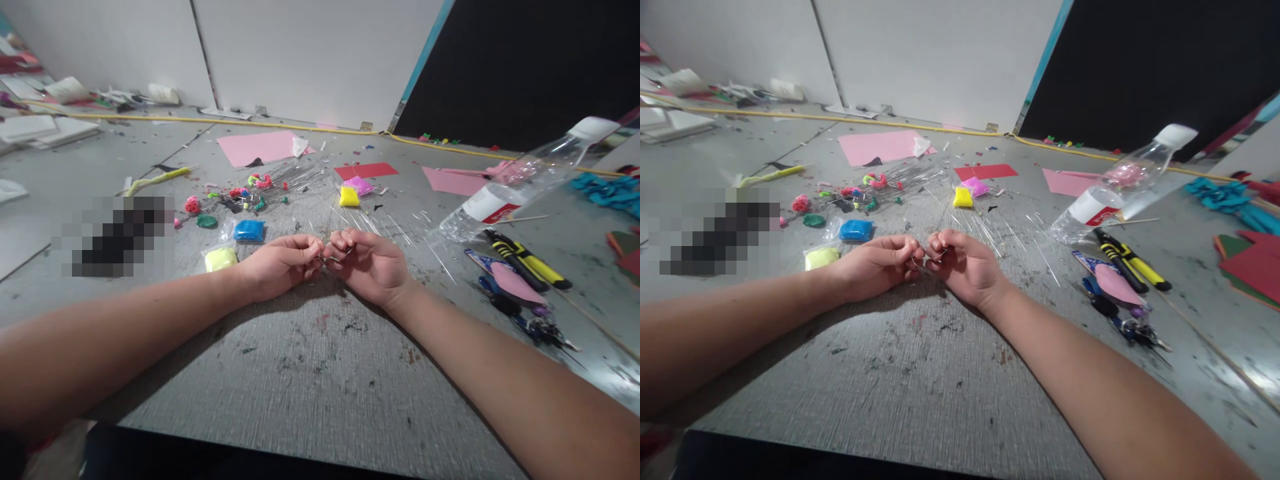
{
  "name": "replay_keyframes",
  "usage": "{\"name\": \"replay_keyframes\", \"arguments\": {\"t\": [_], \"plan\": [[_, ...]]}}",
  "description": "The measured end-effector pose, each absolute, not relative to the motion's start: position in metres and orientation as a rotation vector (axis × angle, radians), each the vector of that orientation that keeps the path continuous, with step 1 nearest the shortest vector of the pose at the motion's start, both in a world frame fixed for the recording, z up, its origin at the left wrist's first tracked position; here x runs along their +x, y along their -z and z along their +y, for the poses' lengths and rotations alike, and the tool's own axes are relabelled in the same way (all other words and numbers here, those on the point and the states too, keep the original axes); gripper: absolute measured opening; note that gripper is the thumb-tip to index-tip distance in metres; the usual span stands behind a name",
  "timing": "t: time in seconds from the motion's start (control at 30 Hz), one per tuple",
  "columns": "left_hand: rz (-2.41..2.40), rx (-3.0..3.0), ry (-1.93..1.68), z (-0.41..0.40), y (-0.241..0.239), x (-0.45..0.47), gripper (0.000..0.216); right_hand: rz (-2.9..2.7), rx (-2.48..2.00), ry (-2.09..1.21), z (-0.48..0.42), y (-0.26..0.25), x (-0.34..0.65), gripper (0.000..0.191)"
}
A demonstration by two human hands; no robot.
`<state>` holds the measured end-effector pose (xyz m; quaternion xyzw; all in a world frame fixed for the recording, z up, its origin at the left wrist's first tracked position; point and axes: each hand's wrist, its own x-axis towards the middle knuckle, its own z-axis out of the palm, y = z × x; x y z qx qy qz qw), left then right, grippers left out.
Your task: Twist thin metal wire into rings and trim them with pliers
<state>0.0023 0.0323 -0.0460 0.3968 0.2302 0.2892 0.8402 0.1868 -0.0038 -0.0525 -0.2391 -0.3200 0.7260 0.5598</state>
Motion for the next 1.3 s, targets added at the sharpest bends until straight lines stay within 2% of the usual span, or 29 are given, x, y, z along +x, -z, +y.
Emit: {"name": "replay_keyframes", "arguments": {"t": [0.37, 0.7, 1.3], "plan": [[0.448, 0.911, -0.629, 0.0304, 0.0461, 0.0030, 0.011, -0.858, -0.644, -1.757, 0.0001, 0.0593, 0.1851, 0.053], [0.426, 0.905, -0.610, 0.0325, 0.0493, 0.0034, 0.013, -0.732, -0.651, -1.641, -0.0009, 0.0599, 0.1809, 0.037], [0.496, 0.861, -0.671, 0.0284, 0.0445, 0.0037, 0.009, -0.907, -0.648, -1.663, -0.0005, 0.0622, 0.1840, 0.044]]}}
